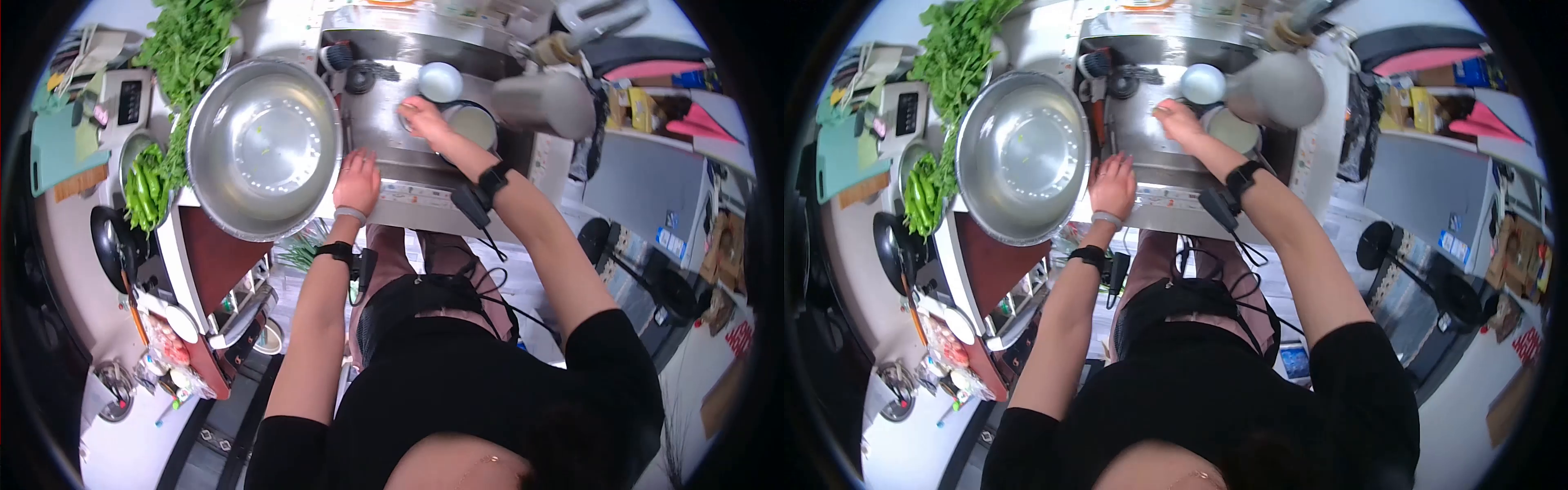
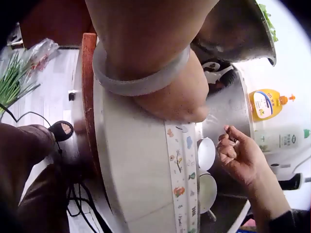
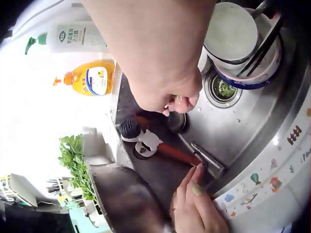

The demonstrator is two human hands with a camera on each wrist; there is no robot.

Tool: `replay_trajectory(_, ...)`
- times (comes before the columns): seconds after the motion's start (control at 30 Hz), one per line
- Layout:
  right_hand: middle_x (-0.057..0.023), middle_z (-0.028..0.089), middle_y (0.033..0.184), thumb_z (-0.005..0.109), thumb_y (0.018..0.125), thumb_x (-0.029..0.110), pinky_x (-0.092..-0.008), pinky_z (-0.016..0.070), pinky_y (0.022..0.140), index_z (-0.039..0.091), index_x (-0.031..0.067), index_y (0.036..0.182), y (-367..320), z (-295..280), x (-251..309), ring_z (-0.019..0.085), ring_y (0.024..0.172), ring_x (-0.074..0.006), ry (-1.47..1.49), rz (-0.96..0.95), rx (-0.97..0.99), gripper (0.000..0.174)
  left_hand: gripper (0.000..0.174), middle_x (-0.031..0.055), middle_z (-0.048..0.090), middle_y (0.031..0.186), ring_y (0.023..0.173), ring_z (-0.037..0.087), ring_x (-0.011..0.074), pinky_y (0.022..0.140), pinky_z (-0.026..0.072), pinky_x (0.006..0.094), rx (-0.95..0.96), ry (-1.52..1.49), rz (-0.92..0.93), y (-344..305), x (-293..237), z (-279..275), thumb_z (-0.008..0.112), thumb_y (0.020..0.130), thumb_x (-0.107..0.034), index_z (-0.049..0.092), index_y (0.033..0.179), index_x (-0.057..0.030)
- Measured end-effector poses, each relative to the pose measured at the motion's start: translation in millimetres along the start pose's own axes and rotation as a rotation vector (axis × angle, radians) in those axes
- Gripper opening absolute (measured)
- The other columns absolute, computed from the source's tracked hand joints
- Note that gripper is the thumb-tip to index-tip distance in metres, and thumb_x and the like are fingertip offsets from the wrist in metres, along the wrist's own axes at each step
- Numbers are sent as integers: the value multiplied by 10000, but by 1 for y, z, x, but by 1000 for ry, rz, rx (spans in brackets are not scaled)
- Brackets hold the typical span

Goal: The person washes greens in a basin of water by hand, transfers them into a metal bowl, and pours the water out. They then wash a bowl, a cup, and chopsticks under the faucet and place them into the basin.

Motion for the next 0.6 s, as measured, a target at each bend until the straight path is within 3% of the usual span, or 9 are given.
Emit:
replay_trajectory(0.03,-43,542,709,504,814,257,-289,448,600,573,96,965,4,-3,1,526,700,-154,-94,-21,-25,231,278,64,527,1104,1069,463,222,1005,264,422,-42,13,23,0,-2,-5,471,791,-190,571,1032,-94)
replay_trajectory(0.1,-64,565,708,502,813,255,-307,448,625,583,79,933,10,-2,1,542,708,-174,-191,-48,-23,228,284,67,525,1101,1069,462,227,991,288,417,-33,-24,-11,2,1,-5,471,791,-193,567,1038,-91)
replay_trajectory(0.2,-153,608,840,474,821,265,-357,419,730,615,49,808,8,2,14,573,805,-286,-372,-197,-105,258,294,85,516,1100,1073,454,252,953,344,394,-20,-79,-34,1,3,-6,466,796,-194,558,1051,-81)
replay_trajectory(0.23,-163,603,776,430,836,297,-375,424,715,620,53,747,8,7,19,575,787,-305,-427,-226,-88,322,296,93,511,1106,1075,449,263,948,350,387,0,-85,-32,1,2,-4,464,799,-192,554,1057,-78)
replay_trajectory(0.43,-215,575,693,359,850,359,-428,421,673,589,14,694,10,22,30,560,732,-380,-606,-282,-45,443,307,125,500,1112,1084,434,291,922,374,364,34,-110,-54,-1,4,1,451,809,-189,542,1070,-55)
replay_trajectory(0.6,-216,569,678,381,851,364,-439,415,652,575,-1,684,3,31,39,556,711,-388,-592,-348,-63,446,308,152,498,1112,1090,428,313,911,384,376,50,-234,-94,-2,7,4,456,812,-186,537,1069,-36)
Point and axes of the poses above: each hand's wrist, its own y-axis towards the middle knuckle, its own z-axis out of the palm, x = y × z, the point moved 7 cm from there along y, towards the middle knuckle
